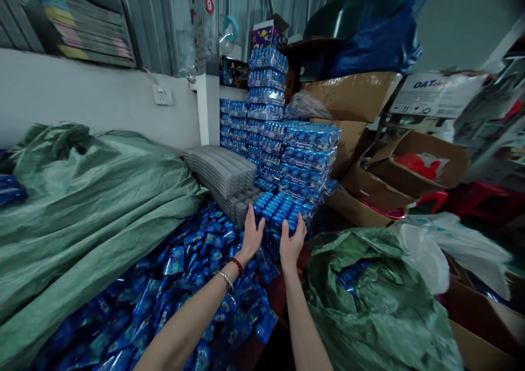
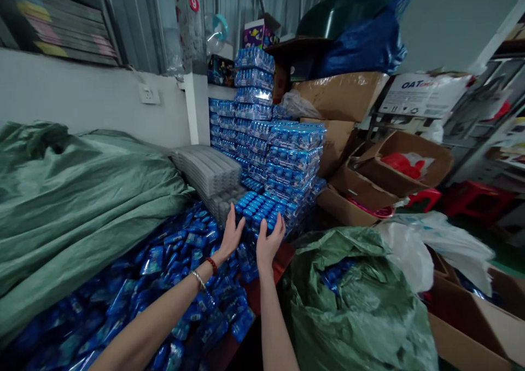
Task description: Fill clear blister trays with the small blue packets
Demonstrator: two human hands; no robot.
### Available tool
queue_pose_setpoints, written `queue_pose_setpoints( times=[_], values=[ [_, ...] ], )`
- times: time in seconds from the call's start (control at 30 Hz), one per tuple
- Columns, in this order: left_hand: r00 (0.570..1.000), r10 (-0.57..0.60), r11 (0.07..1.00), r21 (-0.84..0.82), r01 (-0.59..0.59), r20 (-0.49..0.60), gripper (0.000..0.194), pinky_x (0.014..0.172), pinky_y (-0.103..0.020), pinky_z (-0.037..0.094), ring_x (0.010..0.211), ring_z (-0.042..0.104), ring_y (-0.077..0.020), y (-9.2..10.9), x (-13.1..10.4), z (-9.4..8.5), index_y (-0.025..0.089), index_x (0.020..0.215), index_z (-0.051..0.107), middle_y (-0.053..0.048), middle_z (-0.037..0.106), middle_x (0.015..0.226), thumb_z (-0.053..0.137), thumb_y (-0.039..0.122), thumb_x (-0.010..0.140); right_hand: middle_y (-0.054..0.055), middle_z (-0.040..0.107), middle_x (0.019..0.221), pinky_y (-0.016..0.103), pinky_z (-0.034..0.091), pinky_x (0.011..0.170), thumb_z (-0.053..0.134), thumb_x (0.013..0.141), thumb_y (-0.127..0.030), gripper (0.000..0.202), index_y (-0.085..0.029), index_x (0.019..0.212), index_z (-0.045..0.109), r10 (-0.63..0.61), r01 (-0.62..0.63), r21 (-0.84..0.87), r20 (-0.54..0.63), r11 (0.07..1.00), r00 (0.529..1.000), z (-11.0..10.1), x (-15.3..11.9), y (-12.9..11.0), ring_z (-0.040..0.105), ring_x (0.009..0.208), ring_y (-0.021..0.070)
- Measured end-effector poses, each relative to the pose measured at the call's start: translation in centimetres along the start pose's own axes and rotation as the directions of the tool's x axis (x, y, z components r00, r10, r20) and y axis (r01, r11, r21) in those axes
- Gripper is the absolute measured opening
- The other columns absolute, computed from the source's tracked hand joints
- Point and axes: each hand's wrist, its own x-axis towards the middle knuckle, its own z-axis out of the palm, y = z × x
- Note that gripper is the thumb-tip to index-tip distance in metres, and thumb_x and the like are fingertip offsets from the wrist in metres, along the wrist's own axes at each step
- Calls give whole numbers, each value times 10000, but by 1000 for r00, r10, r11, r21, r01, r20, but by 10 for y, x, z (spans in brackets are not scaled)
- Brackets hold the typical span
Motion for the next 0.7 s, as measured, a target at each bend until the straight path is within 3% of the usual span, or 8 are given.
queue_pose_setpoints(
  times=[0.13, 0.27, 0.33, 0.43, 0.5, 0.6, 0.63, 0.7],
  values=[
    [998, 22, 1000, 1, -23, 66, 725, 1152, -352, 103, 1416, 92, -203, -2, 10, -3, 153, 1464, 53, -117, 78, 1544, 382, 472, 903, 208, 315, 1410, 493, 261, 1056, 370, 890, -520, 661, -115, 1407, 296, 55, -56, 23, 58, 998, 997, -6, 0, 2, 300, 1310, 297],
    [990, 108, 965, 250, -82, -92, 492, 1102, -386, 261, 1323, 330, -215, -10, 10, -22, 130, 1391, 301, -148, 368, 1426, 316, 312, 934, 193, 235, 1464, 526, 211, 1076, 356, 910, -479, 657, -132, 1446, 202, 11, -11, 13, 18, 1000, 1000, -9, -11, -3, 213, 1358, 295],
    [969, 181, 877, 473, -83, -165, 422, 1054, -411, 323, 1256, 397, -233, -14, 11, -34, 143, 1322, 405, -141, 456, 1340, 349, 235, 913, 183, 252, 1458, 534, 210, 1077, 379, 918, -430, 611, -146, 1438, 229, -89, 88, -9, -42, 996, 995, -12, -20, -8, 210, 1362, 288],
    [963, 242, 664, 744, -73, -120, 466, 979, -437, 383, 1206, 425, -275, -17, 20, -50, 148, 1318, 410, -147, 475, 1305, 463, 231, 863, 173, 333, 1414, 523, 280, 1053, 413, 919, -364, 543, -167, 1411, 293, -211, 211, -7, -50, 977, 976, -19, -35, -10, 295, 1326, 272],
    [966, 257, 517, 849, -110, -32, 539, 959, -446, 392, 1194, 434, -286, -18, 29, -56, 159, 1361, 356, -150, 462, 1324, 493, 214, 842, 176, 359, 1398, 522, 313, 1036, 439, 912, -348, 520, -164, 1388, 341, -234, 234, -6, -55, 972, 971, -24, -43, -8, 325, 1310, 275],
    [939, 293, 328, 904, -275, 179, 617, 990, -441, 358, 1234, 409, -260, -22, 40, -62, 235, 1406, 283, -99, 413, 1397, 428, 84, 825, 171, 459, 1323, 500, 364, 1008, 471, 898, -326, 434, -158, 1298, 473, -241, 246, 46, -95, 968, 966, -27, -57, -3, 421, 1242, 274],
    [929, 297, 293, 905, -307, 219, 638, 996, -438, 350, 1245, 401, -252, -24, 43, -64, 249, 1412, 270, -86, 408, 1407, 405, 56, 818, 157, 515, 1272, 481, 389, 992, 462, 902, -323, 393, -164, 1258, 516, -226, 229, 104, -47, 968, 973, -24, -64, -3, 472, 1197, 262],
    [930, 295, 274, 913, -303, 220, 630, 985, -429, 358, 1240, 405, -250, -27, 46, -68, 234, 1409, 279, -98, 432, 1386, 398, 56, 816, 124, 595, 1194, 440, 429, 965, 420, 917, -347, 365, -178, 1207, 566, -142, 97, 244, 174, 965, 974, -10, -77, -6, 545, 1123, 237]
  ],
)
